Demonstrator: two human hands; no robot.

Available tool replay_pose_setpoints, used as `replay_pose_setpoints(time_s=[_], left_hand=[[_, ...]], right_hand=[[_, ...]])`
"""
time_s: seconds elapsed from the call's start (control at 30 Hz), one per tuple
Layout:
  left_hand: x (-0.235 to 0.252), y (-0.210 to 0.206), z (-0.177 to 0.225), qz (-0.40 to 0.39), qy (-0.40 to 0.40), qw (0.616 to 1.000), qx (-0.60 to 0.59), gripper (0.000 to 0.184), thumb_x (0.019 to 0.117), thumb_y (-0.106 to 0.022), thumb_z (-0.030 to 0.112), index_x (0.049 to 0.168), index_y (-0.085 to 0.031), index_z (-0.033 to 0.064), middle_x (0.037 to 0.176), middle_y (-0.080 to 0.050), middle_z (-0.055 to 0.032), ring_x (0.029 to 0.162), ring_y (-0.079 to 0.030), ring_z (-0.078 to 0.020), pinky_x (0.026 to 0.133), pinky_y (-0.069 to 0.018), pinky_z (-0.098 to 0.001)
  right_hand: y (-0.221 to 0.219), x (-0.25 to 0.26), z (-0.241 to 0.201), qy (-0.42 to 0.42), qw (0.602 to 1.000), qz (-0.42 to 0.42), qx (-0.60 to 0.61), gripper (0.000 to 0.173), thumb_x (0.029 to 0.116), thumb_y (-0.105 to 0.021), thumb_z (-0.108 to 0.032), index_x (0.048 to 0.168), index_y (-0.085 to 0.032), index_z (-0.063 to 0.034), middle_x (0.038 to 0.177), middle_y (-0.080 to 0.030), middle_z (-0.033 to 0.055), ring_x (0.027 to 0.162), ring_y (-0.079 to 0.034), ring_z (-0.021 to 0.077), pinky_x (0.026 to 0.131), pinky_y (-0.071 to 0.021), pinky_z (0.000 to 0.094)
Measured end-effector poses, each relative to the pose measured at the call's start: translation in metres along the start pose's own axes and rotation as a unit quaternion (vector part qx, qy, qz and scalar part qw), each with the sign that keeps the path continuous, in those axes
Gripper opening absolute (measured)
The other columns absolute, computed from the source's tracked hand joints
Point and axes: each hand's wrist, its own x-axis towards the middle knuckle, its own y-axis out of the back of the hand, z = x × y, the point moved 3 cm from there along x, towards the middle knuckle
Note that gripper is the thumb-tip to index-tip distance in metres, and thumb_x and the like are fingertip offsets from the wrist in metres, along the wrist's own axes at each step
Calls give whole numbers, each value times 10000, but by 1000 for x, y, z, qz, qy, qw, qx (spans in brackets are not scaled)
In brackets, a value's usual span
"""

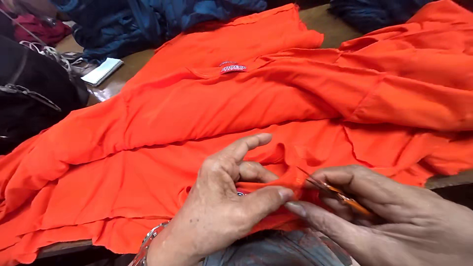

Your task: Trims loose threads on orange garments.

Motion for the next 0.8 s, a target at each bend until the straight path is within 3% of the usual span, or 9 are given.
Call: replay_pose_setpoints(time_s=[0.1,0.23,0.3,0.4,0.47,0.6,0.7,0.77,0.8], left_hand=[[2,-2,-2,-3,-19,1000,22,633,862,-676,-66,1465,-485,-42,879,-759,-51,754,-727,-121,674,-621,-244],[5,-1,0,-19,-43,998,35,647,877,-673,-59,1484,-450,-64,890,-756,-41,783,-737,-123,718,-639,-261],[6,0,0,-16,-50,998,39,650,863,-702,-48,1468,-465,-73,851,-747,-23,740,-718,-97,687,-625,-234],[6,0,-3,-6,-31,999,30,631,861,-726,-28,1451,-504,-41,821,-739,-15,709,-703,-90,646,-608,-216],[6,0,-6,14,-19,999,25,569,865,-702,-30,1412,-543,-14,816,-725,-13,698,-680,-79,618,-577,-200],[7,3,-7,46,-17,998,41,539,852,-722,-43,1371,-576,-41,817,-738,-38,689,-691,-101,594,-581,-208],[8,6,-7,53,-16,998,41,543,848,-748,-28,1363,-579,-48,838,-744,-52,705,-700,-119,602,-590,-221],[10,7,-8,51,-9,998,19,509,868,-719,-34,1360,-587,-40,823,-731,-64,682,-683,-124,583,-573,-225],[11,7,-8,44,-2,999,3,492,882,-701,-38,1361,-587,-37,816,-724,-70,671,-671,-122,577,-562,-222]], right_hand=[[-4,5,2,16,999,-10,47,190,867,-802,-261,1015,-727,-168,810,-688,-116,641,-577,-64,549,-487,88],[-6,9,2,39,998,-16,40,116,894,-777,-232,953,-732,-143,835,-712,-97,706,-635,-40,618,-542,110],[-4,10,3,95,995,-11,-25,117,940,-708,-229,900,-709,-119,827,-686,-61,742,-619,-30,652,-517,120],[0,7,3,179,979,-31,-89,199,1022,-565,-229,942,-695,-101,787,-644,13,716,-584,53,624,-458,199],[0,2,-1,203,973,-78,-82,193,1041,-541,-213,1002,-686,-93,786,-655,41,690,-590,107,602,-463,242],[-9,-8,-9,196,960,-200,-8,176,1009,-508,-119,965,-644,-17,723,-575,151,625,-557,283,551,-414,396],[-3,-13,0,166,970,-174,-36,303,1042,-543,-321,1014,-649,-39,796,-642,147,690,-613,262,599,-469,389],[11,-12,9,152,974,-128,-106,496,1059,-476,-528,1217,-648,-91,954,-708,104,821,-663,187,717,-530,350],[18,-9,15,158,971,-102,-150,507,1082,-410,-504,1255,-645,-89,947,-690,105,813,-636,183,703,-507,349]])
